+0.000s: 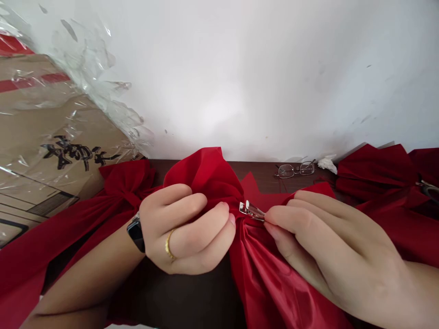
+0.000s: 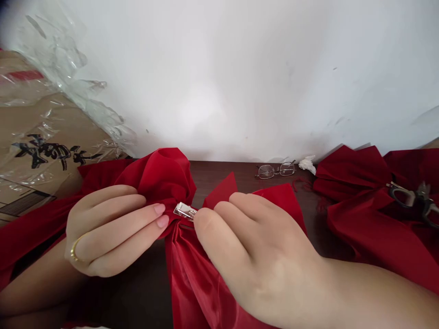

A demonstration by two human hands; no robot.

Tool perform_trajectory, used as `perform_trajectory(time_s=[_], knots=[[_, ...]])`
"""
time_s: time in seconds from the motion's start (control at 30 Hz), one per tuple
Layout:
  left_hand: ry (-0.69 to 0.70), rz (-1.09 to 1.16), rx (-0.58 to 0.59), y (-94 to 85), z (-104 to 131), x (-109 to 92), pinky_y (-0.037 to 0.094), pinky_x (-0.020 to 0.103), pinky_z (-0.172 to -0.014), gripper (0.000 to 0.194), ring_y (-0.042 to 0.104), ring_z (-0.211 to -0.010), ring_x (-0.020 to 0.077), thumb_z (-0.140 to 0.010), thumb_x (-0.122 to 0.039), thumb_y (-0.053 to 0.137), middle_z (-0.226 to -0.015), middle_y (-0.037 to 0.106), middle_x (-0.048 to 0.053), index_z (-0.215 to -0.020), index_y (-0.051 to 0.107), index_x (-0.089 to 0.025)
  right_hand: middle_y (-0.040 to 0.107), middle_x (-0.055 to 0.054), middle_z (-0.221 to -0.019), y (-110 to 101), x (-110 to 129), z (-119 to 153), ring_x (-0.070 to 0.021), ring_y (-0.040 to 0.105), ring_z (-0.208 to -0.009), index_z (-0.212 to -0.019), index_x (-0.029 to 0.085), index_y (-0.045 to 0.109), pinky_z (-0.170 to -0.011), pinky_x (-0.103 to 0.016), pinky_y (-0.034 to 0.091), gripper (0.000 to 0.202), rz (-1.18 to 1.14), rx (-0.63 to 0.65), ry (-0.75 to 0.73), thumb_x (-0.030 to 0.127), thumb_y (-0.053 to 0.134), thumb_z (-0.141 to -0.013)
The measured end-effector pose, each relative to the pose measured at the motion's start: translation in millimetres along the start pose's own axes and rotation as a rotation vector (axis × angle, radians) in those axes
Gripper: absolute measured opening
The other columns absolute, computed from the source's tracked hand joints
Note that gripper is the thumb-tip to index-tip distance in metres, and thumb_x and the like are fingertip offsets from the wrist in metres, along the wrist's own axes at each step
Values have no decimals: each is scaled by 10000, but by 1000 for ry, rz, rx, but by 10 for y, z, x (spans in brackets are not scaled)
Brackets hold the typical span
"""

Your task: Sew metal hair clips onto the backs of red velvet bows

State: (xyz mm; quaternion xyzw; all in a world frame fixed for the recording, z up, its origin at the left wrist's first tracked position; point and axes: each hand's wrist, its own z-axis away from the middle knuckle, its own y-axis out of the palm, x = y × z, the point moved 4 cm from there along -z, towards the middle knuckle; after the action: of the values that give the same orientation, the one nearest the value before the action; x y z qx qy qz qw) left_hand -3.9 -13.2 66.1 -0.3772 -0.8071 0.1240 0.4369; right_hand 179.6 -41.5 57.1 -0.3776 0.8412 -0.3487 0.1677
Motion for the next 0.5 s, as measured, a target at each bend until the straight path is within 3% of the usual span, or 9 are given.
perform_trajectory(time_s=[0.2,0.33,0.5], knots=[[-23,36,-14,-8,-6,2,539,301,-518,151,651,-687,140,-768,-91,644,-858,714,-27,-760,586,-230,517,-42,-613,-24,23,-26,-158,408,-578,-691,156,539,-542,-333,358,227,4,30,-7,16,463,-855],[-34,55,-50,-24,-36,23,516,294,-479,201,641,-638,133,-750,-52,628,-794,711,-48,-699,545,-228,549,-40,-648,-56,15,-2,-160,450,-598,-899,130,598,-538,-337,373,165,-88,66,21,45,458,-880],[-115,95,-62,15,-70,19,505,265,-438,241,625,-549,114,-711,-15,635,-678,696,-82,-722,548,-239,651,-62,-759,-137,21,108,-197,599,-698,-1026,152,643,-610,-335,490,201,1,-176,-38,89,582,-845]])
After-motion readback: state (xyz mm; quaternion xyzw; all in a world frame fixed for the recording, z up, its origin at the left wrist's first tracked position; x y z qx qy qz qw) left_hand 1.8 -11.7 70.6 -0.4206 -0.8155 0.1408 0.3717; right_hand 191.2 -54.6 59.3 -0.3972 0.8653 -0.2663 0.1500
